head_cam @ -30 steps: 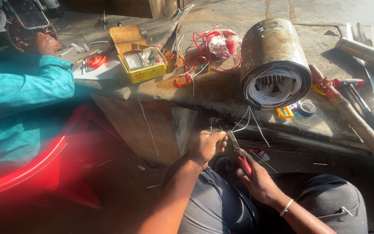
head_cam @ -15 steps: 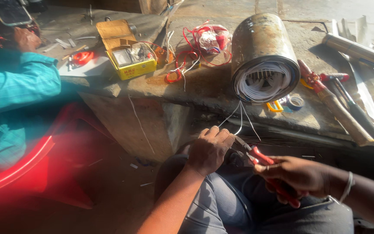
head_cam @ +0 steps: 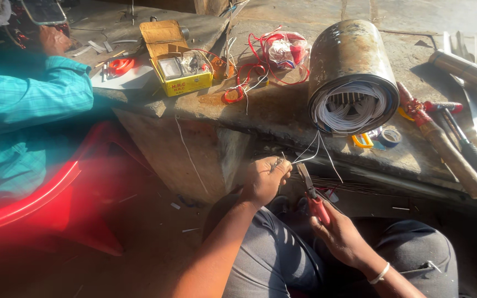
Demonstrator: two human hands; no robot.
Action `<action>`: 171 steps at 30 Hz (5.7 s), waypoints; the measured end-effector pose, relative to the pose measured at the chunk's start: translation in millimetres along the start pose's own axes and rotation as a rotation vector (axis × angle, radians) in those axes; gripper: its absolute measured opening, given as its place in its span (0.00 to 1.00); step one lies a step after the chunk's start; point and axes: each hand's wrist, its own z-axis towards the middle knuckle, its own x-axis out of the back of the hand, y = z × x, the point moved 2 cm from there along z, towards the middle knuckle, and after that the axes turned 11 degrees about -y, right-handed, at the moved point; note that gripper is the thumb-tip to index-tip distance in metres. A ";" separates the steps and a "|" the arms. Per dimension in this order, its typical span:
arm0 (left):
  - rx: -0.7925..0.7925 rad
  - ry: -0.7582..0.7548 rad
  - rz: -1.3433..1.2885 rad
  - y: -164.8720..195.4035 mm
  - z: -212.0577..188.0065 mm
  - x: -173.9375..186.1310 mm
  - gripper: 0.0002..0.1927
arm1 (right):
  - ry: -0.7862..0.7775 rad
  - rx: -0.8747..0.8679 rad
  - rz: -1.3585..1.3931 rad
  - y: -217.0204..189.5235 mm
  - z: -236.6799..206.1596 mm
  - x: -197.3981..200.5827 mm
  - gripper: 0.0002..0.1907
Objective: The person strips insulation from several colored wires using pliers, twists the exposed strands, and then wraps the connections with blue electrical tape. A second person works on a motor stator in the background.
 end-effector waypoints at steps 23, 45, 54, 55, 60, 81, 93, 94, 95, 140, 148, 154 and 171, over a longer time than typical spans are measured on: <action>-0.465 -0.045 0.672 28.6 -16.8 -13.3 0.04 | -0.024 0.100 -0.094 1.3 -7.3 24.1 0.26; -0.124 -0.169 0.540 22.7 -9.0 -8.1 0.09 | -0.002 -0.033 -0.340 11.0 -9.8 36.2 0.29; -0.479 -0.017 1.306 16.4 -20.3 -33.6 0.05 | 0.027 -0.035 -0.301 7.9 -9.1 32.2 0.29; -0.518 0.031 1.219 15.6 -21.1 -33.6 0.05 | 0.049 -0.033 -0.301 6.1 -9.6 33.2 0.30; -0.082 0.013 0.776 -3.4 -7.8 -10.5 0.08 | 0.163 -0.050 -0.377 -3.1 -14.5 32.7 0.31; -0.264 -0.066 0.309 40.1 -14.3 -12.8 0.04 | -0.041 0.140 0.025 0.9 -10.3 11.8 0.26; -0.232 -0.027 0.427 24.0 -17.5 -12.3 0.07 | -0.077 0.190 0.080 0.4 -15.0 16.8 0.25; -0.127 -0.116 0.255 18.5 -12.8 -6.3 0.08 | -0.071 0.198 0.043 -2.2 -16.0 19.2 0.25; -0.019 -0.204 0.084 14.1 -7.0 2.2 0.10 | -0.072 0.180 0.023 -4.4 -16.5 21.2 0.25; 0.487 0.028 0.159 -6.6 -9.3 0.9 0.18 | -0.024 0.040 -0.151 -9.6 -17.8 20.3 0.30; 0.129 -0.088 0.175 18.6 -9.6 -8.6 0.12 | -0.019 0.071 -0.145 -10.0 -17.1 20.5 0.29; -0.272 0.034 0.683 41.7 -20.1 -22.4 0.07 | -0.038 0.097 -0.115 8.5 -11.8 17.8 0.29; -0.300 0.027 0.542 44.7 -19.7 -18.5 0.08 | -0.159 0.002 0.482 59.8 0.2 14.7 0.38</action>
